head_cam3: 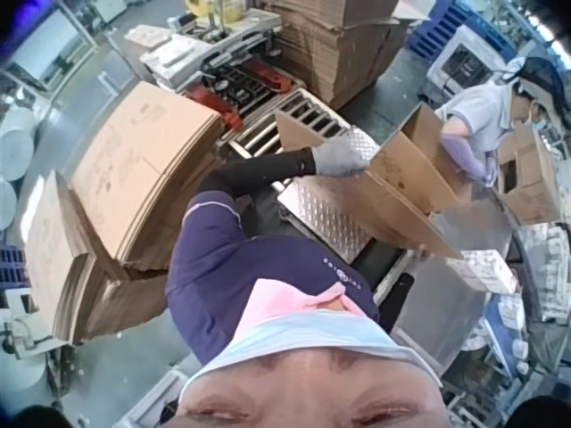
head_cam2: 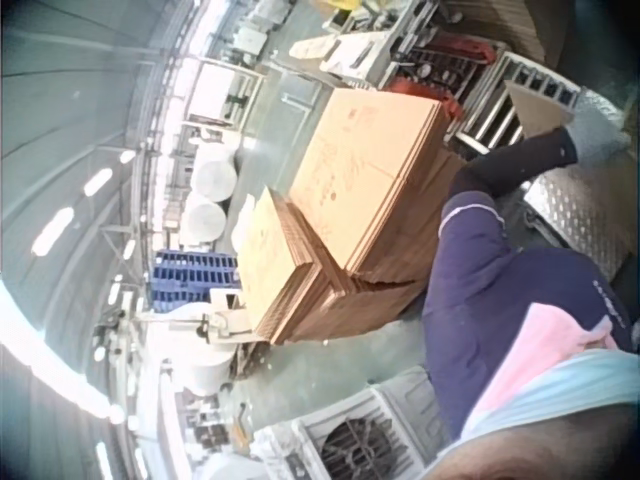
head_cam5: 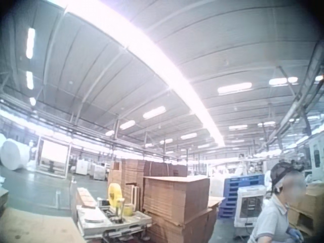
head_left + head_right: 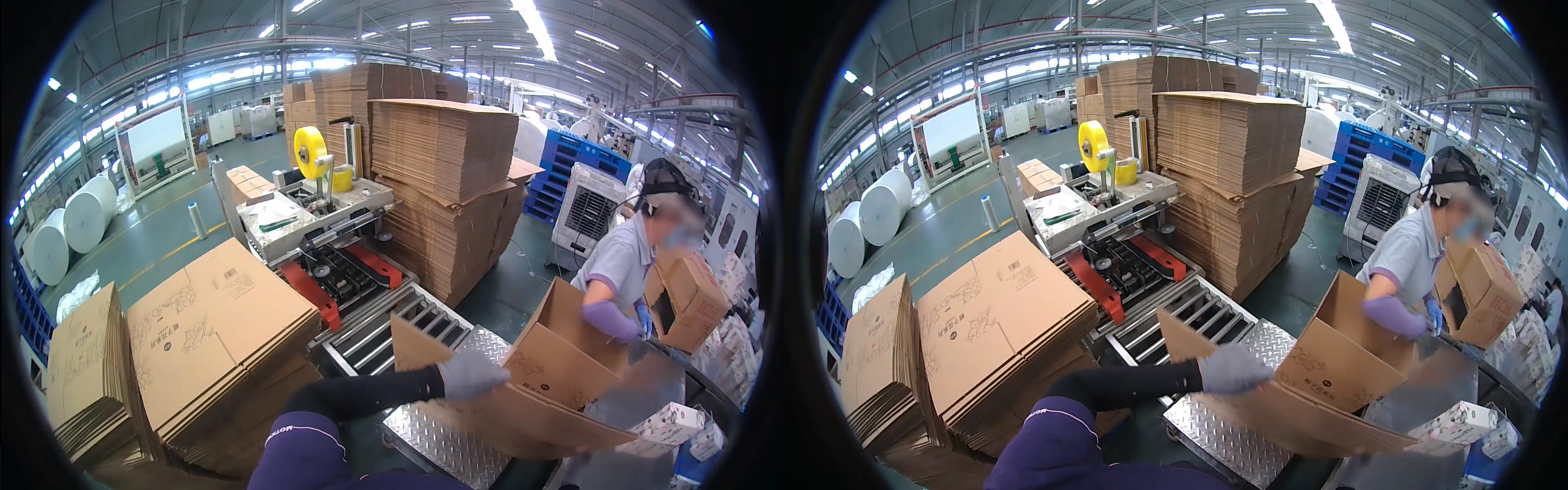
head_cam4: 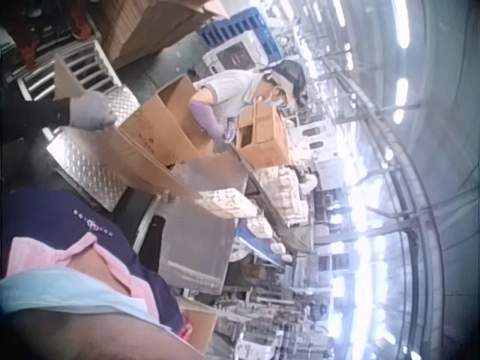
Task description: The person picks up white rectangular packages from a metal table, places them into cardboard boxes, and then slides the filled boxes onto a roller conveyor.
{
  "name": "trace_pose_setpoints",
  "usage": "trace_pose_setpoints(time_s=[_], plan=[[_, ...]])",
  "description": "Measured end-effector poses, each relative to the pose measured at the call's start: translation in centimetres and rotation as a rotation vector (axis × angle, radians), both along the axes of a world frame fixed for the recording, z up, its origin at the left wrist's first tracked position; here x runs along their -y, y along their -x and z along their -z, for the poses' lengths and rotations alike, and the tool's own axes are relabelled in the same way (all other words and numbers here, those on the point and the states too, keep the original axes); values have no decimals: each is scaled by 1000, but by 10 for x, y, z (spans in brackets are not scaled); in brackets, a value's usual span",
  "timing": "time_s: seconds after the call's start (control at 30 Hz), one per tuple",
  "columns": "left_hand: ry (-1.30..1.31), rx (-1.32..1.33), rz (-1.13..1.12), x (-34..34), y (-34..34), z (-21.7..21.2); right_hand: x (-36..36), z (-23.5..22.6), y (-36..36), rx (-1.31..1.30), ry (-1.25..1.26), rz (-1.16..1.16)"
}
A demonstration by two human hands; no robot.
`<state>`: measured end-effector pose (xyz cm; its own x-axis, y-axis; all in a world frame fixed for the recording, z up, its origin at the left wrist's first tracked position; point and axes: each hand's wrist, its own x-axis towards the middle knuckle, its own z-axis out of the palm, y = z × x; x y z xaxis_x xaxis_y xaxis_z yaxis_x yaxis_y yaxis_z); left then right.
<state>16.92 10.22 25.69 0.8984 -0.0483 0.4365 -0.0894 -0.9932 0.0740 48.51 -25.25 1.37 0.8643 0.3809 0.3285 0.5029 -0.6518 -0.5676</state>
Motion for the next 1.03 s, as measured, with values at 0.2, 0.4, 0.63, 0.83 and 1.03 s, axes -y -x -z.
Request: trace_pose_setpoints(time_s=[0.2, 0.4, 0.63, 0.83, 1.03], plan=[[-1, -169, 22, 37, 15, -13, -73, -163, 66, 74, -585, 271], [291, -321, -67, -3, -24, -44, -80, -169, 89, -1, -897, 96], [119, -611, -354, -67, -116, -34, -20, -169, 91, -288, -615, -155], [-210, -301, 88, -90, -177, 41, -2, -273, 148, -505, -266, -676], [348, -408, -158, 108, -147, 15, -1, -122, 122, -74, 1080, -529]])
